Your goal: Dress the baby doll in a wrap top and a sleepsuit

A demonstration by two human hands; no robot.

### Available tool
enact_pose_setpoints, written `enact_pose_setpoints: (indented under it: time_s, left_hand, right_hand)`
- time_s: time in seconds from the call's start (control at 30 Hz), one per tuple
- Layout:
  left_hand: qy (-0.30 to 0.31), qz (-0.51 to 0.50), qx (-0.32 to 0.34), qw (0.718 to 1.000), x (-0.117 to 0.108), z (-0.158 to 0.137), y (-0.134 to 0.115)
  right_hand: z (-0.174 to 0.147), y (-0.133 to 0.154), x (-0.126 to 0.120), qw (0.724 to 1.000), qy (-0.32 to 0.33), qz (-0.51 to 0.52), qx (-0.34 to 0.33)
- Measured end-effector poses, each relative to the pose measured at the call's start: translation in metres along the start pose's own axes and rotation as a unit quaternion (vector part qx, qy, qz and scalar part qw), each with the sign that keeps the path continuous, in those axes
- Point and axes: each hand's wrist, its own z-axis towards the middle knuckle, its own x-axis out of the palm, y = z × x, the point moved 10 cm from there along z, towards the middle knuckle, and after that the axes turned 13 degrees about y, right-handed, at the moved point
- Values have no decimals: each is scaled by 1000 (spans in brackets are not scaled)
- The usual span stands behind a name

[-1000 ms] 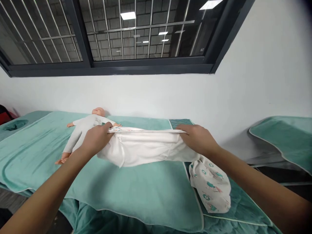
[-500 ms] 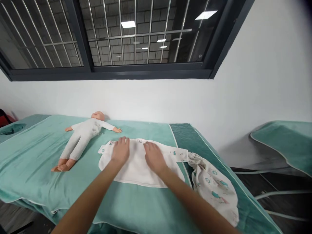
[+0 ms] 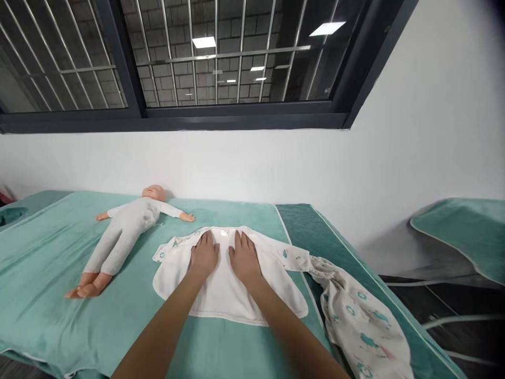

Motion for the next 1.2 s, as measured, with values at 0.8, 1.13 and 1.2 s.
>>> enact_pose_setpoints:
  time_s: [0.8,1.13,1.2]
  left_hand:
    - [-6,13,28,1000,5,67,-2]
    - [-33,42,34,998,1,40,-4]
    - [-34,45,32,998,1,33,-4]
  right_hand:
    - [72,-18,9,999,21,1,-30]
    - [49,-14,16,997,60,2,-48]
    - [42,-13,17,997,53,0,-51]
